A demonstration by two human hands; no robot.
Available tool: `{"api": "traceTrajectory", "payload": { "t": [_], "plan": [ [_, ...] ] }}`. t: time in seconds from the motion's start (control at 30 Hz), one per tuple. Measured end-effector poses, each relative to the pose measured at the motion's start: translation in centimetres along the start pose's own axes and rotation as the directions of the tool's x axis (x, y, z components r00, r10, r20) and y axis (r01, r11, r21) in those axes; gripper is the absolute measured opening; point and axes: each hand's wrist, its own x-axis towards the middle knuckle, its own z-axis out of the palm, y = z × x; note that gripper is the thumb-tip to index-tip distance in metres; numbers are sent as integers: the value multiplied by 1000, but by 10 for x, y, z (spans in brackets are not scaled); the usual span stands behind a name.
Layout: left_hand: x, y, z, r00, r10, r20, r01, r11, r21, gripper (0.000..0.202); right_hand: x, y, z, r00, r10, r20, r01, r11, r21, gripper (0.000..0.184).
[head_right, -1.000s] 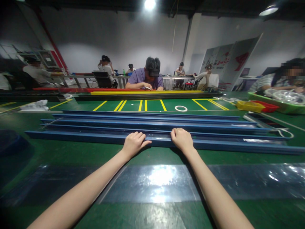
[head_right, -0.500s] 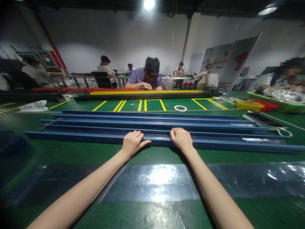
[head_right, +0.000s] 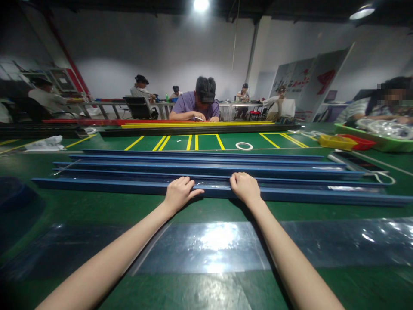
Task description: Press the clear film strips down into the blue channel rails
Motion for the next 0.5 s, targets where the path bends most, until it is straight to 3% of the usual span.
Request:
{"api": "traceTrajectory", "payload": {
  "t": [0.5],
  "plan": [
    [0, 0, 2, 1000, 18, -5, -18, 1000, 6, 46, 0, 1, 1, 1000, -4, -6, 4, 1000, 5, 35]
  ]
}}
